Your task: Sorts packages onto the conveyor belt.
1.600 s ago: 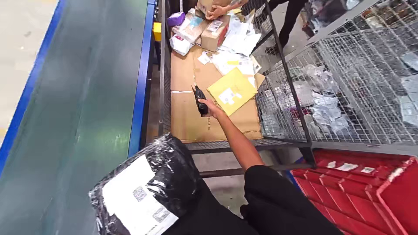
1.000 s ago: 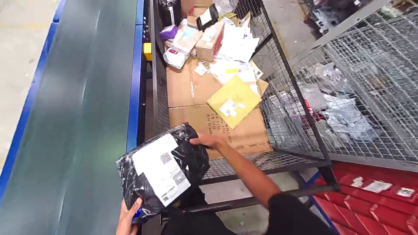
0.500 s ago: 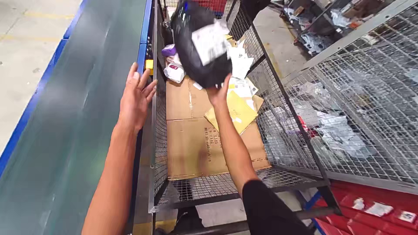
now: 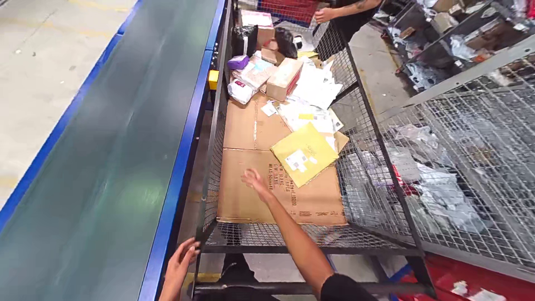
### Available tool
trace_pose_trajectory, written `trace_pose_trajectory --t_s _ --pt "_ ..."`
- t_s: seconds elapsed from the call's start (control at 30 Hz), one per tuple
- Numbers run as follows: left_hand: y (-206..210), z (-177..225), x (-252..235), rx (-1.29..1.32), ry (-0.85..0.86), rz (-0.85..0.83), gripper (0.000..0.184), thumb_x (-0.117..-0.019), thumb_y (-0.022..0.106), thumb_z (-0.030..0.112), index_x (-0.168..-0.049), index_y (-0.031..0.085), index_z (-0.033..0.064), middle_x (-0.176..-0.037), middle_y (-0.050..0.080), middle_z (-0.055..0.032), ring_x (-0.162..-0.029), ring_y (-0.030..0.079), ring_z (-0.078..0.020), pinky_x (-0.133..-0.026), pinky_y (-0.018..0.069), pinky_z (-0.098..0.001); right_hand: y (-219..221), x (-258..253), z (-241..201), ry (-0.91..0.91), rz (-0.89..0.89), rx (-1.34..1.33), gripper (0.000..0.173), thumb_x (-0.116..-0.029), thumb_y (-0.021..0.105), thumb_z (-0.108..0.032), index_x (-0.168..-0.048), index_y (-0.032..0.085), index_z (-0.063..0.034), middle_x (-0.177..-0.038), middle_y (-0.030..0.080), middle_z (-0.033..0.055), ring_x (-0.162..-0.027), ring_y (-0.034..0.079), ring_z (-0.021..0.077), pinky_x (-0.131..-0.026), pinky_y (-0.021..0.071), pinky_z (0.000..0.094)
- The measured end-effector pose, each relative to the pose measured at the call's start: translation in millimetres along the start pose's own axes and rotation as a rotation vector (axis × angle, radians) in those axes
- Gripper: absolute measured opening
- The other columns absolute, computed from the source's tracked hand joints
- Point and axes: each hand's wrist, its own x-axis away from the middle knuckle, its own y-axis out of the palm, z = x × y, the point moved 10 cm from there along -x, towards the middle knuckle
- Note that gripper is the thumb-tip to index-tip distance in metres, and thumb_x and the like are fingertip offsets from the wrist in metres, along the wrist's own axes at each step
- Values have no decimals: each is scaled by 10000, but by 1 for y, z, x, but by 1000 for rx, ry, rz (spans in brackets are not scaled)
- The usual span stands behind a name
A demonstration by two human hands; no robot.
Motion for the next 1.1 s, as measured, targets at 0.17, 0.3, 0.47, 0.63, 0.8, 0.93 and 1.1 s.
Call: trace_pose_trajectory --t_s 0.17,0.3,0.47,0.63,0.8,0.93,1.1 --pt "-59 -75 68 97 -43 195 396 -1074 486 117 -1420 489 -76 -1263 684 -226 -1051 731 -250 -927 605 -418 55 100 120 -29 65 277 459 -984 673 -238 -1384 572 -38 -1188 711 156 -1050 713 250 -939 588 455" --pt "-80 -105 105 151 -29 309 378 -1074 489 111 -1402 513 -75 -1247 688 -231 -1048 725 -262 -927 598 -426 138 154 85 -428 -85 724 320 -981 639 -294 -1261 702 -153 -1224 722 -1 -1196 648 145 -1071 507 437" --pt "-90 -131 141 206 31 362 353 -1059 526 112 -1378 565 -35 -1244 703 -191 -1057 728 -261 -932 607 -445 245 157 17 -767 -342 752 271 -992 614 -195 -1220 702 -78 -1165 728 47 -1115 679 133 -1015 557 376" --pt "-134 -182 217 298 125 514 342 -1056 570 184 -1348 616 13 -1254 710 -140 -1103 718 -218 -993 595 -427 340 192 -28 -972 -443 801 299 -1015 589 -182 -1234 672 4 -1097 737 122 -1008 719 185 -929 600 403" --pt "-203 -284 333 394 91 898 327 -1055 541 175 -1321 634 9 -1214 725 -142 -1078 724 -218 -996 585 -429 434 248 27 -974 -532 893 355 -1026 577 -194 -1274 627 56 -1119 708 239 -1009 706 310 -910 567 476" --pt "-225 -378 449 484 -56 1274 296 -1049 528 141 -1282 657 12 -1163 741 -133 -1035 732 -211 -974 589 -428 523 338 166 -1006 -909 1137 338 -987 632 -203 -1251 655 7 -1062 714 211 -967 703 345 -864 568 550" --pt "-208 -469 565 499 -294 1681 325 -1026 520 106 -1315 635 9 -1165 735 -134 -1039 730 -220 -962 598 -438 590 474 281 -1145 -1414 1361 398 -947 680 -364 -1251 689 -108 -1044 713 134 -953 677 346 -833 532 597"
